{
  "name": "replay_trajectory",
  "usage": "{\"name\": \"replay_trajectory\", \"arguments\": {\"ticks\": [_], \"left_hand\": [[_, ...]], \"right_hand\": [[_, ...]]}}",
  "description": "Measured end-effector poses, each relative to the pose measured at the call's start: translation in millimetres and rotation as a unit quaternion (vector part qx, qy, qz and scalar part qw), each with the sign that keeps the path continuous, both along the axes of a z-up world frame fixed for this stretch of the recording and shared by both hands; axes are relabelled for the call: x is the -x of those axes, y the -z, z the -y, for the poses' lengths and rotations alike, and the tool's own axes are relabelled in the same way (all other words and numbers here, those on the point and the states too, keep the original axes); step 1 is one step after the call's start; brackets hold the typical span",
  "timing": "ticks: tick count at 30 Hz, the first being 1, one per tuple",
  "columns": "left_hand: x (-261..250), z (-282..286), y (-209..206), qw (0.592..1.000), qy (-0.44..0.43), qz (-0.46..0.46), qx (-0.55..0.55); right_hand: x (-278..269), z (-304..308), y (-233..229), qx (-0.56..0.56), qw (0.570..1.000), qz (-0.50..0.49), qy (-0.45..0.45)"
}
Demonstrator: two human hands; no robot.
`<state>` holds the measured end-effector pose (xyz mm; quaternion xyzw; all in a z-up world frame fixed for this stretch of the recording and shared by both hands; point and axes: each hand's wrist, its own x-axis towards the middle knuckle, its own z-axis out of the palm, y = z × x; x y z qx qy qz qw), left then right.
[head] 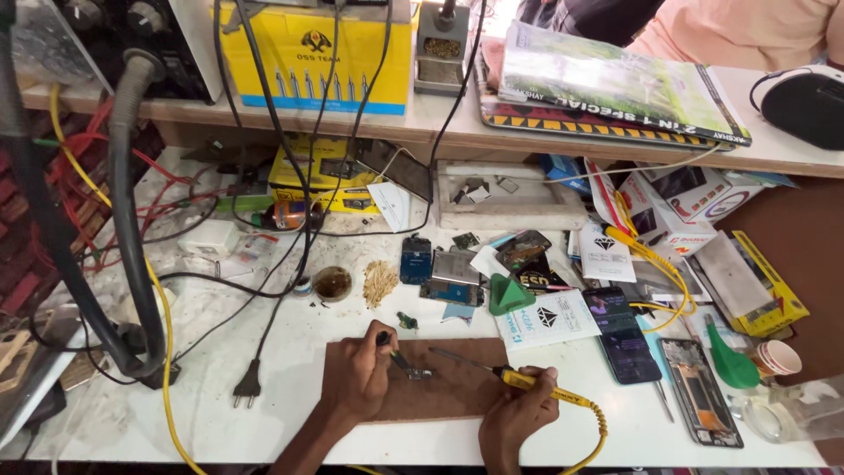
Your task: The person uses a soldering iron and a small screwdriver to solder a small electronic component on a wooden board. They repeatedly heat the component and apply solder, occasionally adjusting the component's position.
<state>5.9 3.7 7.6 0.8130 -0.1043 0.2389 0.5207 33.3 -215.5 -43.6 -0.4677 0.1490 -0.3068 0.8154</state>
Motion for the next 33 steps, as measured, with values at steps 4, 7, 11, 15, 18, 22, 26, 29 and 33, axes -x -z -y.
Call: {"name": "replay_trajectory", "arguments": {"ticks": [4, 7, 11, 15, 18, 22, 26, 29, 33], "left_hand": [[1.7, -0.1, 4.0, 0.999, -0.022, 0.011, -0.030], [5.8, -0.1, 7.2, 0.996, -0.051, 0.036, -0.061], [-0.7, 3.6, 6.1, 0.995, -0.050, 0.055, -0.068], [1.6, -0.3, 5.6, 0.995, -0.050, 0.051, -0.074], [2.0, 3.1, -0.4, 0.993, -0.065, 0.072, -0.074], [9.8, 2.1, -1.6, 0.995, -0.060, 0.030, -0.067], [-2.4, -3.8, 10.8, 0.995, -0.062, 0.042, -0.071], [14.9, -1.1, 34.7, 0.995, -0.060, 0.035, -0.076], [-13.7, 2.9, 11.4, 0.978, -0.074, 0.163, -0.105]], "right_hand": [[-5.5, 3.5, 6.7, -0.064, 0.996, 0.062, -0.018], [-6.0, 3.3, 11.7, -0.082, 0.993, 0.083, -0.027], [-8.5, 4.8, 9.1, -0.074, 0.993, 0.083, -0.030], [-5.1, -0.8, 9.6, -0.028, 0.994, 0.099, -0.034], [-7.4, -0.6, 4.9, -0.006, 0.994, 0.096, -0.043], [-3.2, 0.4, -1.3, -0.029, 0.991, 0.116, -0.054], [-14.5, 3.5, 9.8, -0.042, 0.989, 0.128, -0.062], [-8.2, 11.6, 47.3, 0.012, 0.992, 0.112, -0.053], [-66.7, 19.4, 43.2, 0.015, 0.998, 0.054, -0.021]]}}
